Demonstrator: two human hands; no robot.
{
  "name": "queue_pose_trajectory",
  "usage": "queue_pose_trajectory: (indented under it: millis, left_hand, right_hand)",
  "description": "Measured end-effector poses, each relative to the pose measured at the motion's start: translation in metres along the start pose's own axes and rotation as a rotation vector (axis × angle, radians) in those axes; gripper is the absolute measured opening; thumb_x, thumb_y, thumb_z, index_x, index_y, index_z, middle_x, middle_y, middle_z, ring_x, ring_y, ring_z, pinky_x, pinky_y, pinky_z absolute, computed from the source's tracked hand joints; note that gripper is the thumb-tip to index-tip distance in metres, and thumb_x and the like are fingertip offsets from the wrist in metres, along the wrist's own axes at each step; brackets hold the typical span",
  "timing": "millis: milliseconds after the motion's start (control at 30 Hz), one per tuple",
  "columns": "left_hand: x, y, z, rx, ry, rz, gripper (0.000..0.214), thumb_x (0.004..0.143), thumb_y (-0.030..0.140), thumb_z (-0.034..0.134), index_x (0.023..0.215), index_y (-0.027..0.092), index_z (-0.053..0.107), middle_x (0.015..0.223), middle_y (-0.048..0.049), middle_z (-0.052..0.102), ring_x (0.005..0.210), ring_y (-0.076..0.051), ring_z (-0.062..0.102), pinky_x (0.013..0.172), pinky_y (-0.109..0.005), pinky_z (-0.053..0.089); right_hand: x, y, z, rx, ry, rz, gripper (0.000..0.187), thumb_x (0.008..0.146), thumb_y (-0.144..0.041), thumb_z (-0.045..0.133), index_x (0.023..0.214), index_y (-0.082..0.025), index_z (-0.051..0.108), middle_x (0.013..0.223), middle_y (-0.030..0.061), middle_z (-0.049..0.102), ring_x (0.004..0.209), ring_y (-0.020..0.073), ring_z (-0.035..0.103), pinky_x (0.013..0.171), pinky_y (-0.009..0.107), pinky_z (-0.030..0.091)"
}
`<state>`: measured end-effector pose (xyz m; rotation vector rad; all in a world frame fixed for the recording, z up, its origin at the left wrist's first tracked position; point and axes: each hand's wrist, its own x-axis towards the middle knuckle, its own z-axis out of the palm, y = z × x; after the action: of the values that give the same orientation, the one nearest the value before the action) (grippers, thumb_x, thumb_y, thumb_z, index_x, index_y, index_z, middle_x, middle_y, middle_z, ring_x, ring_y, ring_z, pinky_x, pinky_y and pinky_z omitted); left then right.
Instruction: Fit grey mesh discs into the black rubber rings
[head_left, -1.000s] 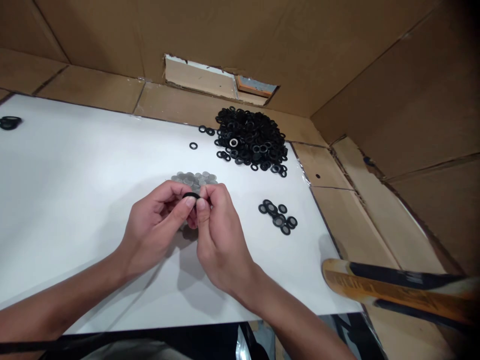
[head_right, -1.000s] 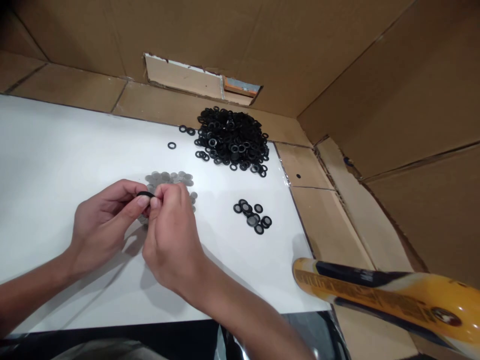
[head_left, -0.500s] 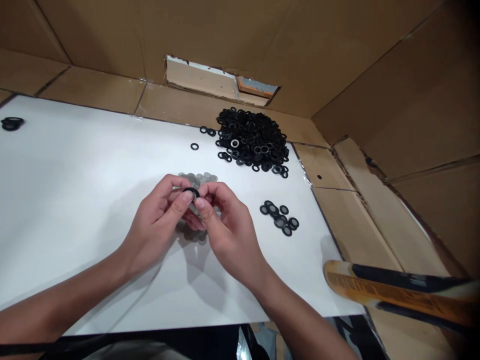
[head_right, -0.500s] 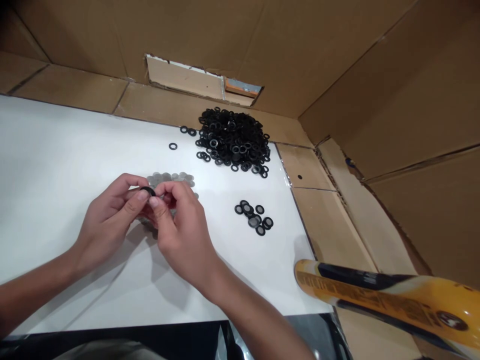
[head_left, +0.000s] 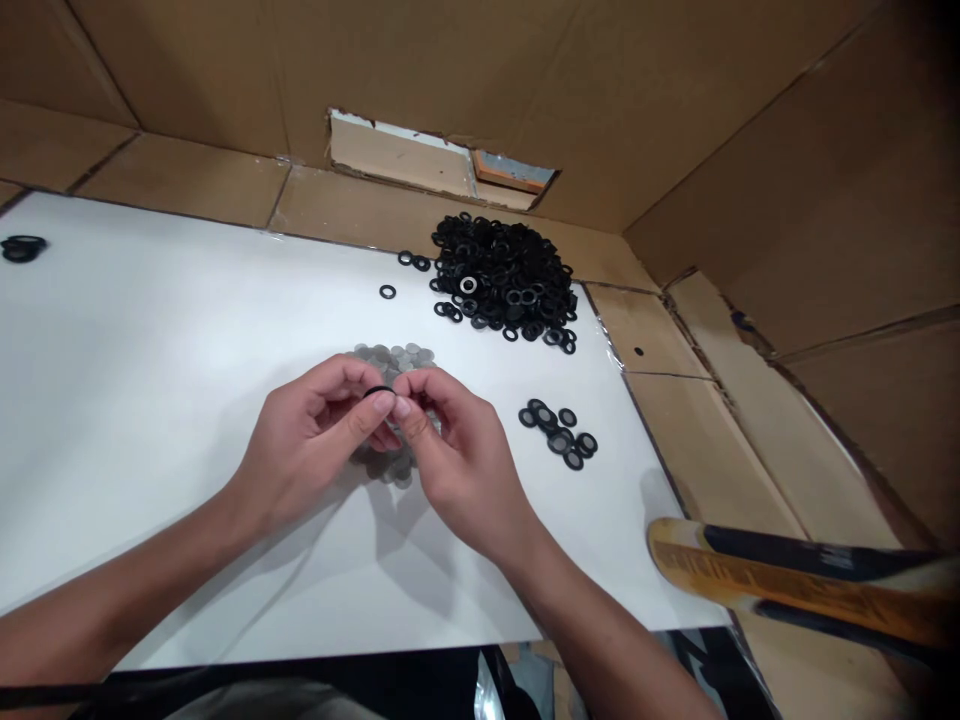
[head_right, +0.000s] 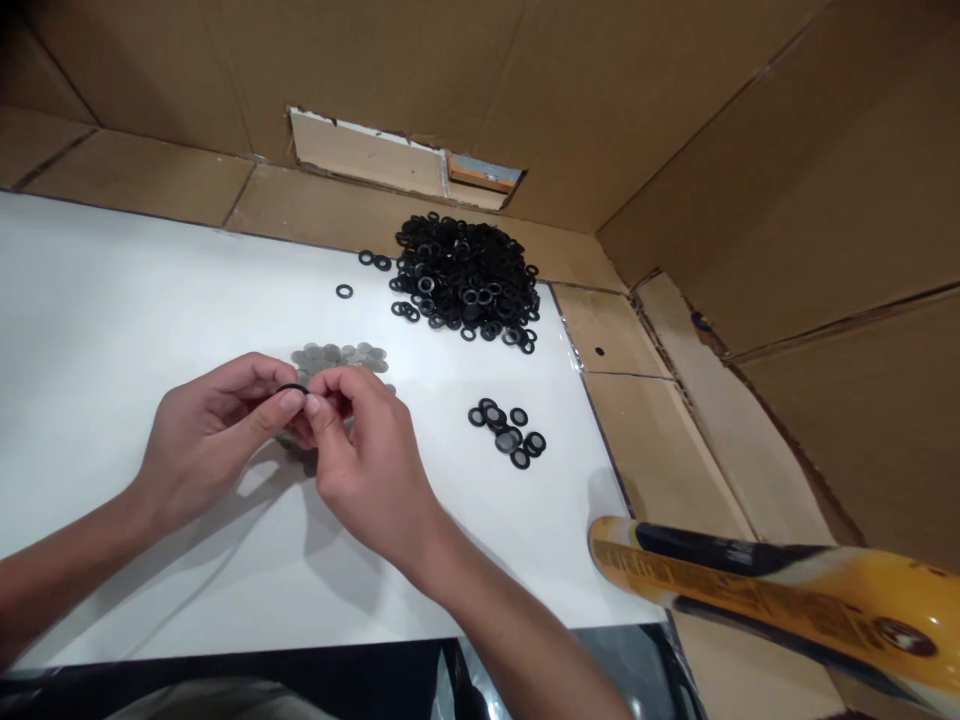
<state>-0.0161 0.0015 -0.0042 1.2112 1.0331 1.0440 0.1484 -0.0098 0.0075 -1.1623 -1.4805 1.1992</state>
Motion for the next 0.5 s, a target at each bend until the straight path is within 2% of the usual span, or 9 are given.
queue_pose_trajectory:
  millis: [200, 333, 500]
  left_hand:
    - [0.0004, 0.0001, 0.0000, 0.023, -0.031, 0.031, 0.009, 0.101, 0.028, 0.069, 0.093, 0.023, 0.066, 0.077, 0.0061, 0.075, 0.069, -0.008, 0.073, 0.069, -0.016, 0.061]
    - [-0.0007, -0.0031, -0.0006, 0.025, -0.062, -0.001, 0.012, 0.103, 0.035, 0.066, 0.100, 0.024, 0.063, 0.078, 0.0058, 0.075, 0.072, -0.010, 0.074, 0.071, -0.018, 0.062]
    - [-0.0017, -0.0035, -0.0018, -0.038, -0.114, -0.028, 0.018, 0.105, 0.039, 0.062, 0.098, 0.023, 0.061, 0.078, 0.0045, 0.074, 0.071, -0.012, 0.072, 0.069, -0.022, 0.062]
  right_hand:
    - [-0.0016, 0.0008, 0.0003, 0.016, 0.040, -0.036, 0.015, 0.104, -0.026, 0.058, 0.090, -0.021, 0.057, 0.084, 0.0004, 0.057, 0.075, 0.0150, 0.056, 0.068, 0.031, 0.048]
    - [-0.0006, -0.0009, -0.0022, -0.013, 0.059, -0.080, 0.014, 0.103, -0.022, 0.060, 0.089, -0.020, 0.060, 0.082, -0.0006, 0.059, 0.074, 0.0135, 0.056, 0.066, 0.029, 0.047]
    - [0.0006, -0.0015, -0.0038, -0.026, 0.007, -0.056, 0.016, 0.105, -0.023, 0.056, 0.089, -0.020, 0.058, 0.079, -0.0012, 0.058, 0.070, 0.0135, 0.056, 0.065, 0.030, 0.047]
